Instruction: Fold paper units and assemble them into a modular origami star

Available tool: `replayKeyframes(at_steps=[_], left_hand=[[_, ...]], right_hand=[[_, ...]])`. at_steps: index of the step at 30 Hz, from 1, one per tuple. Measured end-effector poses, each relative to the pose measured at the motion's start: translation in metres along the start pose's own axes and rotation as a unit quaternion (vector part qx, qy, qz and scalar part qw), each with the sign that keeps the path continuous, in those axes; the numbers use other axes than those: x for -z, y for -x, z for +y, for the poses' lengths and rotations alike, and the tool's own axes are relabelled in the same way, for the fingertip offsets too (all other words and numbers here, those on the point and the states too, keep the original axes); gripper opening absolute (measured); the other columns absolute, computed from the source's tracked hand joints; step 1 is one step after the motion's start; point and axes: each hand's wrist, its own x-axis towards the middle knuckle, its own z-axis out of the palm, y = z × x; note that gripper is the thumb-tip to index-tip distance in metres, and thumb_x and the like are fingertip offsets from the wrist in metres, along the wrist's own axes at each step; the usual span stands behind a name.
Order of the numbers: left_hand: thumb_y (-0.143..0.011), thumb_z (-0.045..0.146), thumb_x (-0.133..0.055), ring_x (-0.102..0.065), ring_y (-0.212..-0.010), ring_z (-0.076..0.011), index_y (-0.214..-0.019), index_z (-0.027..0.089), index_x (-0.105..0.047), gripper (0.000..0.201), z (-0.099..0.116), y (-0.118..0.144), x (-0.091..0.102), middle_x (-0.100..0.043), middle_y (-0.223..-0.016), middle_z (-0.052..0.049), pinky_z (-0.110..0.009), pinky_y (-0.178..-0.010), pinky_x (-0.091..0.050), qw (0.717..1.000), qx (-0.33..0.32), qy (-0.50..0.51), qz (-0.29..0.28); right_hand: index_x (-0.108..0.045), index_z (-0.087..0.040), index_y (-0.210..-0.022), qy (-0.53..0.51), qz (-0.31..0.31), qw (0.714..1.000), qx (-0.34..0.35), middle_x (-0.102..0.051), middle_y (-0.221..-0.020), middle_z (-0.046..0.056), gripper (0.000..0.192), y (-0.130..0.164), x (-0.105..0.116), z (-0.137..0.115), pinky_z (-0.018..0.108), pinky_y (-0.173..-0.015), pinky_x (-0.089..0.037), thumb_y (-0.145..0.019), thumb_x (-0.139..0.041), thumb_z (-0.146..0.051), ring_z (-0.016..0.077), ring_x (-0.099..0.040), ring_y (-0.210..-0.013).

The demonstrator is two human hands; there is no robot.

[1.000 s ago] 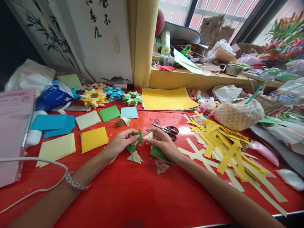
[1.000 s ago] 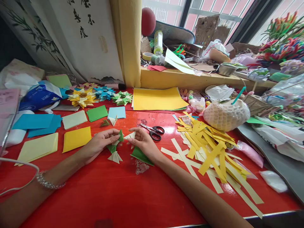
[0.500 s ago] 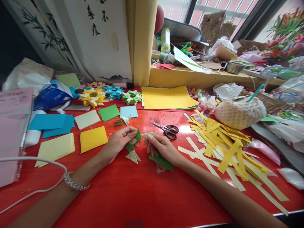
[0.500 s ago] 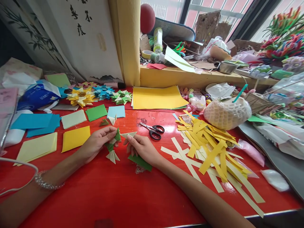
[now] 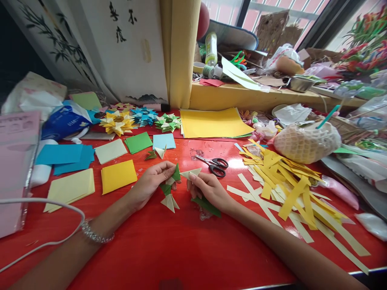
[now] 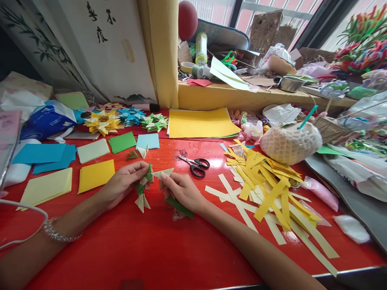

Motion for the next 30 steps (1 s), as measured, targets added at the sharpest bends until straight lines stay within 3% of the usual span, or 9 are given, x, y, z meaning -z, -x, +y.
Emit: replayKeyframes(at_steps=[12, 30], left_hand=[[-0.084, 0.034, -0.048, -0.053, -0.056, -0.0076, -0.079, 0.016, -0.053, 0.019, -0.0009, -0.0003, -0.0003, -0.057, -0.069, 0.001, -0.018, -0.054, -0.041, 1.000, -0.002, 0.011, -0.003], [-0.083, 0.035, -0.048, -0.055, -0.053, -0.0086, -0.079, 0.016, -0.053, 0.020, 0.0007, 0.0006, -0.0005, -0.059, -0.059, 0.001, -0.018, -0.052, -0.039, 1.000, 0.011, -0.015, 0.010]], right_hand=[[-0.048, -0.015, -0.061, -0.014, -0.006, 1.000, -0.004, -0.047, -0.047, -0.003, 0.040, -0.0002, 0.0008, -0.0013, 0.020, -0.045, -0.030, -0.086, -0.036, -0.043, 0.0070, -0.041, -0.043], [-0.045, -0.015, -0.054, 0.013, -0.008, 1.000, -0.005, -0.044, -0.044, -0.003, 0.044, 0.0000, 0.0000, -0.0027, 0.019, -0.046, -0.032, -0.087, -0.035, -0.043, 0.0066, -0.040, -0.042]])
